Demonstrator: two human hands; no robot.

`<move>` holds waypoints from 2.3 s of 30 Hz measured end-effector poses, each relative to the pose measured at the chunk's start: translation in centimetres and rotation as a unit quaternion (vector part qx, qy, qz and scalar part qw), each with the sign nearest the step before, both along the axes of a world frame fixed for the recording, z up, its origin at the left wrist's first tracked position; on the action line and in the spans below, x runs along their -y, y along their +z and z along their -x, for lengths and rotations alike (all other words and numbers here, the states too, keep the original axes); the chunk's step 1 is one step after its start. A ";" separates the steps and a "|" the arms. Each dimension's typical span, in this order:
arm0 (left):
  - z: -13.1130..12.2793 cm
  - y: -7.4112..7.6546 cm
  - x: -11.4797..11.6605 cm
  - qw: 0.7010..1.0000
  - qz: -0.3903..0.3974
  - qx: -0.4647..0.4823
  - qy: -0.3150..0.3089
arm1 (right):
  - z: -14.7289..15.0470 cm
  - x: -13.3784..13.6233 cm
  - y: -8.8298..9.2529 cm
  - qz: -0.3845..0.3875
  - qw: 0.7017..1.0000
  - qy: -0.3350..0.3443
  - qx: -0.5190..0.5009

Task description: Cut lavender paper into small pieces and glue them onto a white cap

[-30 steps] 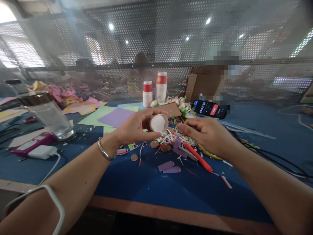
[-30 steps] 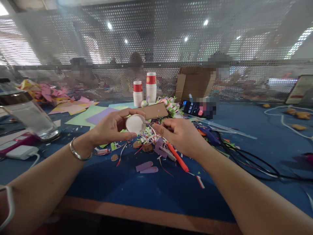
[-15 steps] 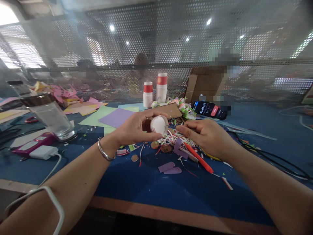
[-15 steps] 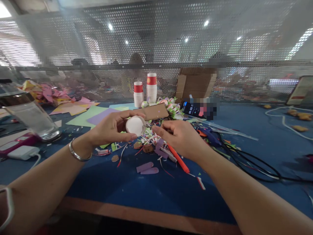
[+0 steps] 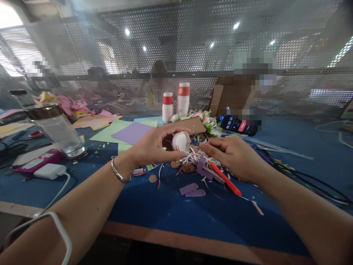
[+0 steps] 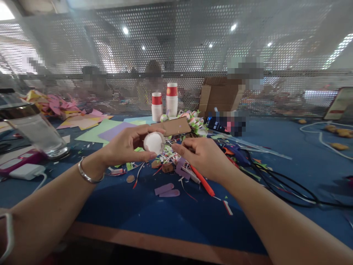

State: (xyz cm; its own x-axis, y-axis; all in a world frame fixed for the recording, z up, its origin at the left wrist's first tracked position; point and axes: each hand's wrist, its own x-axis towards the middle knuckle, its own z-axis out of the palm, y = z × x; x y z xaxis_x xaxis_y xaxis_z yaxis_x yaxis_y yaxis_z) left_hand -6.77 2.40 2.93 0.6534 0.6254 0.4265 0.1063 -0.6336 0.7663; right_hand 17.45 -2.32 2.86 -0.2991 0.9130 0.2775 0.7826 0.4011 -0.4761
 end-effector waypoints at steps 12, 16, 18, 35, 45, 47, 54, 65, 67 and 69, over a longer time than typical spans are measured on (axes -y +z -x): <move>0.1 0.0 0.2 1.000 0.004 -0.006 0.014 | -0.2 0.0 -0.2 0.001 1.000 -0.002 -0.003; 0.0 0.0 0.3 1.000 -0.005 -0.002 0.017 | -0.2 -0.1 -0.2 -0.007 1.000 0.003 -0.015; 0.0 0.0 0.3 1.000 -0.012 0.001 0.017 | -0.3 -0.2 -0.2 -0.010 1.000 0.007 -0.018; 0.1 -0.3 0.2 1.000 -0.009 0.022 -0.015 | -0.5 -0.2 0.4 0.003 1.000 -0.002 -0.011; 0.1 -0.3 -0.2 0.998 0.024 0.037 -0.051 | -0.5 -0.2 0.5 0.005 1.000 0.002 -0.022; 0.2 -0.4 -0.4 0.997 0.025 0.037 -0.057 | -0.6 -0.2 0.5 0.003 1.000 0.006 -0.027; 0.3 -0.2 -0.2 0.996 0.050 0.040 -0.066 | -0.9 -0.1 0.5 -0.007 0.999 0.020 -0.036; 0.0 -0.5 -0.6 0.974 0.180 0.125 -0.060 | -0.7 0.2 0.5 -0.009 0.999 0.031 -0.028; -0.1 -0.5 -0.4 0.969 0.194 0.135 -0.070 | -0.7 0.2 0.6 -0.010 0.999 0.032 -0.038; -0.2 -0.4 -0.3 0.965 0.205 0.144 -0.071 | -0.7 0.2 0.6 -0.009 0.998 0.031 -0.048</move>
State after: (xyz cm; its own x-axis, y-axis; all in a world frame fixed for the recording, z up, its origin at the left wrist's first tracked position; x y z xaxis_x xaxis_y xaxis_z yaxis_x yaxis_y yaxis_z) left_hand -6.53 2.73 2.49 0.6353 0.6940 0.3386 -0.2147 -0.2625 0.9408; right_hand 18.12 -2.52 3.50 -0.3268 0.8882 0.3230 0.7069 0.4565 -0.5402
